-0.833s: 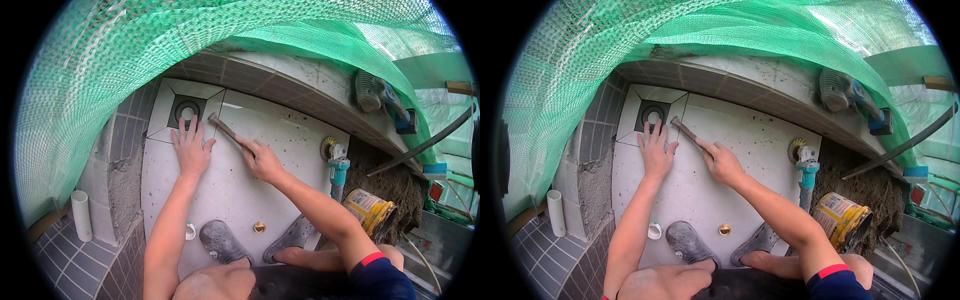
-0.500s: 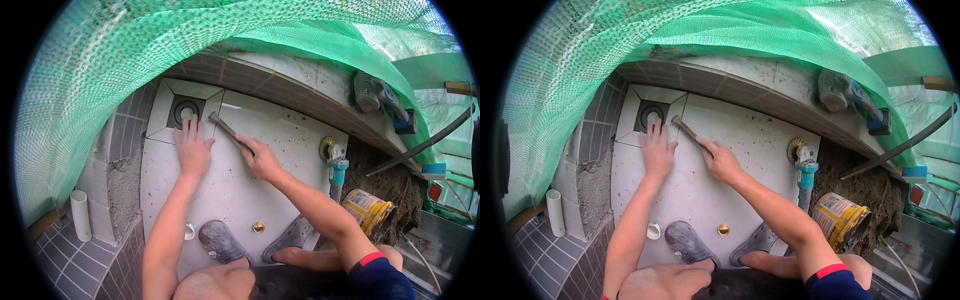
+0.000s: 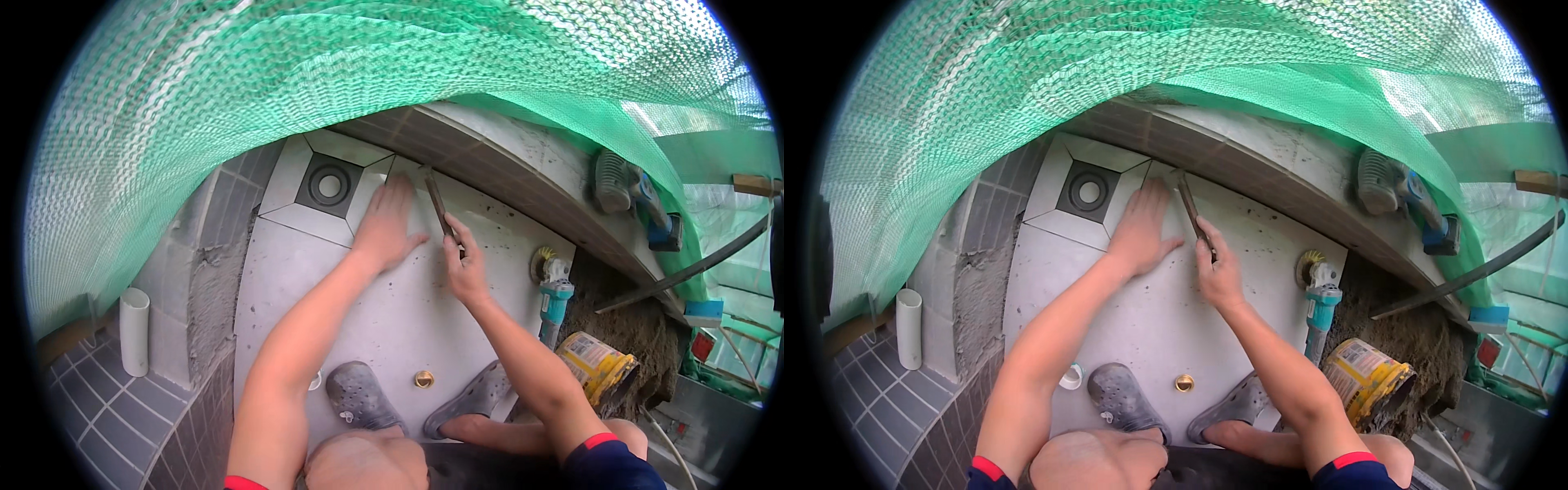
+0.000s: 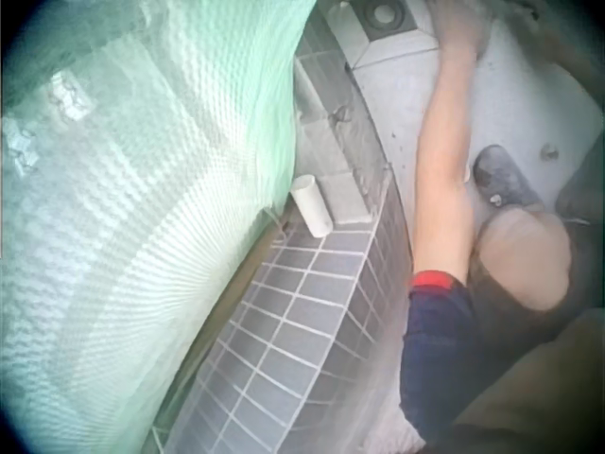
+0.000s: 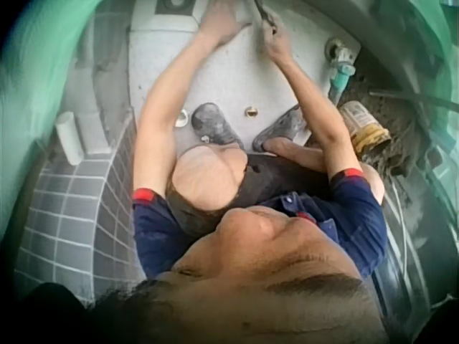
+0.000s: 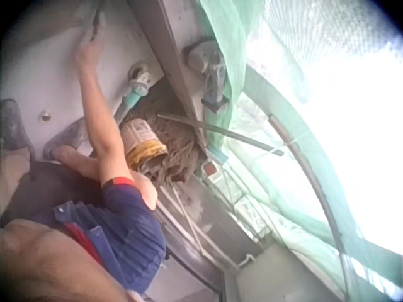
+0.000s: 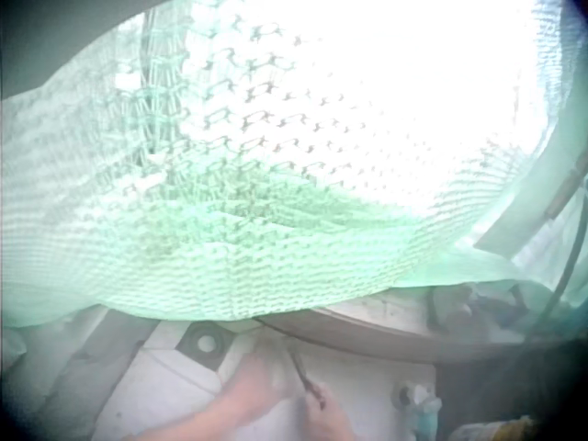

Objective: The person prepares and installs floor tiles around a drain, using an angle grinder to trim tiles, a trowel to apply mortar, and a hammer with a chisel to adjust edges.

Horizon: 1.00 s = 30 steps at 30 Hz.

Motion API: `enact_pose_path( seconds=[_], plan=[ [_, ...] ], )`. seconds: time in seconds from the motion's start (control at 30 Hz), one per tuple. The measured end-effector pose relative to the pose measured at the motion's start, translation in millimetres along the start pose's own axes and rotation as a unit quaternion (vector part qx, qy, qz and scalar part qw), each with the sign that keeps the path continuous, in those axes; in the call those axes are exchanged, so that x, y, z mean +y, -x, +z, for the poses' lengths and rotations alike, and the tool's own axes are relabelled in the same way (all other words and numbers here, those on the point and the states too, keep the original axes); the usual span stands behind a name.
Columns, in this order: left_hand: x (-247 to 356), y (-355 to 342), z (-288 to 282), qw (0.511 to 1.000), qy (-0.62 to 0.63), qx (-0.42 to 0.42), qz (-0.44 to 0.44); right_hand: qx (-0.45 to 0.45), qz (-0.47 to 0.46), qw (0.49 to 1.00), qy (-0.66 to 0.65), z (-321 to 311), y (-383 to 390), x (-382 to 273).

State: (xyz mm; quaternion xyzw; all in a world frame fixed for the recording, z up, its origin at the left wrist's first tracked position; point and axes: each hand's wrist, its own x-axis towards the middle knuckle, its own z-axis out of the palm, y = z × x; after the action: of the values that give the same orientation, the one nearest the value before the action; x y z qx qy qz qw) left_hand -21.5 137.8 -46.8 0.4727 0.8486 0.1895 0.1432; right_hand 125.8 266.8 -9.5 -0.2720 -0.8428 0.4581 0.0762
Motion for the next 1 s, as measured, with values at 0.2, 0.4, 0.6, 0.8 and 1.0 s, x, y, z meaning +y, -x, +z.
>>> enact_pose_path(
  seconds=[0.2, 0.4, 0.6, 0.8, 1.0],
  plan=[
    [19.2, 52.9, 13.2, 1.000, 0.019, -0.006, -0.022, -0.054, -0.043, 0.997, 0.028, 7.1, -16.3, -17.2],
    [13.2, 59.8, 12.5, 0.997, 0.007, 0.037, -0.069, -0.075, -0.071, 0.994, 0.045, 18.6, -24.6, -15.1],
    [12.6, 60.4, 11.7, 0.997, 0.016, 0.033, -0.072, -0.080, -0.073, 0.993, 0.043, 21.3, -23.1, -13.8],
    [9.8, 60.4, 14.4, 0.996, 0.028, 0.052, -0.066, -0.083, -0.080, 0.992, 0.054, 20.7, -21.0, -10.3],
    [-11.1, 54.1, 8.3, 0.986, -0.017, 0.103, -0.131, -0.077, -0.080, 0.992, 0.058, 22.0, -16.6, -8.8]
  ],
)
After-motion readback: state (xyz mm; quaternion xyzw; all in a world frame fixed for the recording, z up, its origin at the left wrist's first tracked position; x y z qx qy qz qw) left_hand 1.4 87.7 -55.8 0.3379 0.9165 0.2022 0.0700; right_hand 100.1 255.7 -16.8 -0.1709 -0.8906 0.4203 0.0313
